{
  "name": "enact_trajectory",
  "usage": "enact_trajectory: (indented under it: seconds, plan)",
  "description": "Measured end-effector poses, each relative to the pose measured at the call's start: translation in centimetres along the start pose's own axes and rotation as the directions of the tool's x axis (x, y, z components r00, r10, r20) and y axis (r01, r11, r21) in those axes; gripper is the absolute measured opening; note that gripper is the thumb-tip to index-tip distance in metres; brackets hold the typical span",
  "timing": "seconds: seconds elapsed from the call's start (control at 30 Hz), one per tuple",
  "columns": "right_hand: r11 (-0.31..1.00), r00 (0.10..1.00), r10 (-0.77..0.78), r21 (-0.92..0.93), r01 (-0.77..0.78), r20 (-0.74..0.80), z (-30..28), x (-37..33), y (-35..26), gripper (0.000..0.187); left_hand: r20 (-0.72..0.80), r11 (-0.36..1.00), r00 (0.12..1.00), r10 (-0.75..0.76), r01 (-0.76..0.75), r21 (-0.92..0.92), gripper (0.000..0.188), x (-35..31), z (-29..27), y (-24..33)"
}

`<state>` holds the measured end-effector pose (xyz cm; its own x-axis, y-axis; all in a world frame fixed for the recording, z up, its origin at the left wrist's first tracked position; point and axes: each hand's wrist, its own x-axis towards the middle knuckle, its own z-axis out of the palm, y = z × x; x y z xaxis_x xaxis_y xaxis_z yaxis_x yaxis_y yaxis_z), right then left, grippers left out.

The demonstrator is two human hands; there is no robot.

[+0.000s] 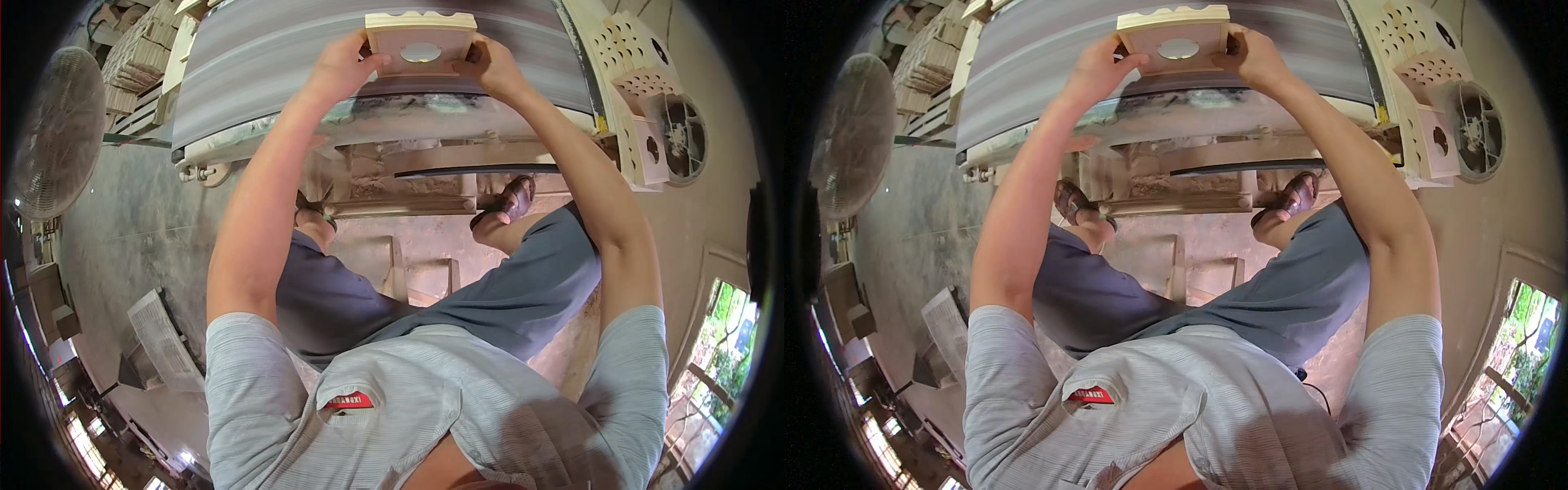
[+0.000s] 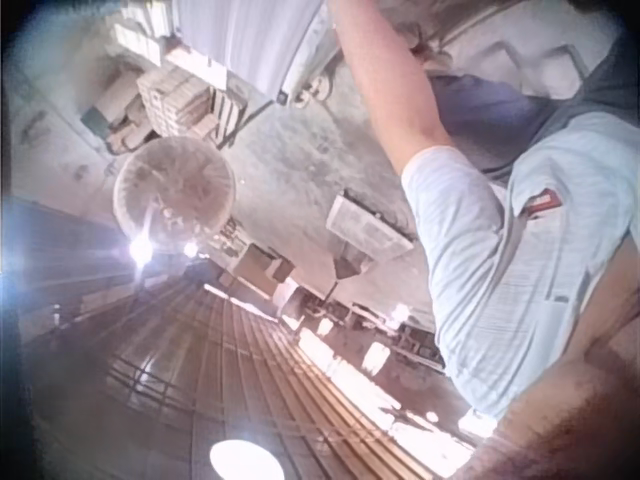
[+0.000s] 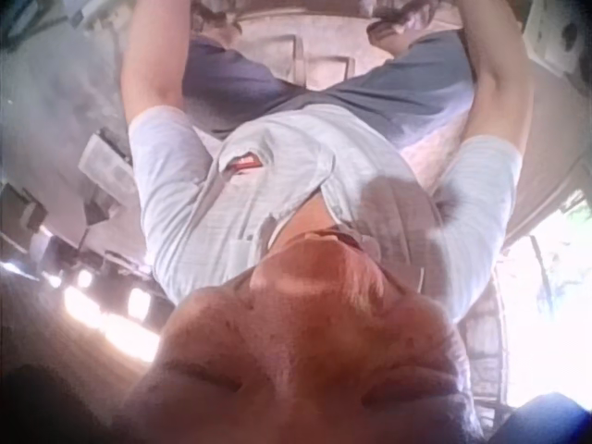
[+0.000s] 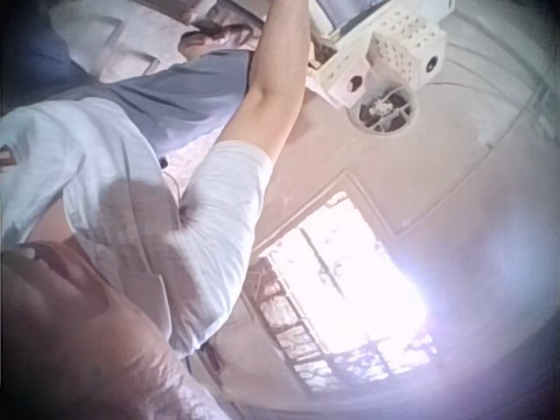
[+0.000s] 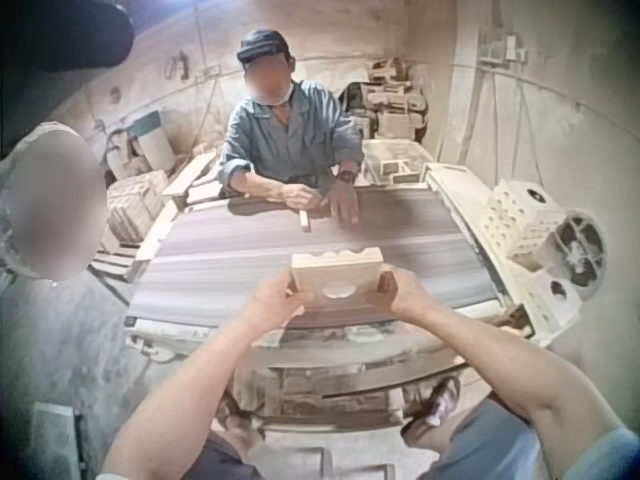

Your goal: Sanding the edges and flat surfaces of a square wooden frame using a large belt sander.

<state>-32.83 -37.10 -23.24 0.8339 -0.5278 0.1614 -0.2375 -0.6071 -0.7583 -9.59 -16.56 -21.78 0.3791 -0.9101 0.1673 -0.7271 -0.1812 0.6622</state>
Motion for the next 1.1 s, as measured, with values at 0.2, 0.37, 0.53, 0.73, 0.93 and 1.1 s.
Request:
enact_trajectory:
  seconds: [0.2,0.37,0.53,0.73,0.93,1.1]
  plan:
    - [0.939,0.989,-0.130,0.313,0.146,-0.072,4.8,-0.4,0.8,0.041,-0.059,0.996,0.997,0.059,-0.063,-0.068,0.041,-2.9,-1.7,-2.0]
    - [0.979,0.999,-0.030,0.202,0.027,0.014,4.4,-1.0,-3.5,0.038,-0.028,0.979,0.987,-0.160,0.155,-0.129,0.046,-4.6,-3.3,-1.2]
    - [0.981,0.999,0.033,0.194,-0.030,-0.013,1.3,-1.3,-1.5,0.032,-0.009,0.955,0.994,-0.111,0.104,-0.277,0.048,-2.6,-0.5,0.6]
    - [0.972,0.990,0.125,0.206,-0.109,-0.068,-2.7,-2.7,3.2,0.032,0.075,0.979,0.997,-0.017,0.032,-0.201,0.053,1.7,2.4,3.9]
    - [0.964,0.989,0.146,0.227,-0.137,-0.027,-1.5,-1.9,0.7,0.033,0.079,0.959,0.996,-0.040,0.060,-0.276,0.052,1.7,1.7,1.3]
    - [0.965,0.996,0.083,0.249,-0.085,0.016,1.7,-0.4,-1.1,0.036,0.105,0.973,0.992,-0.075,0.096,-0.212,0.049,-0.2,-2.0,-0.1]
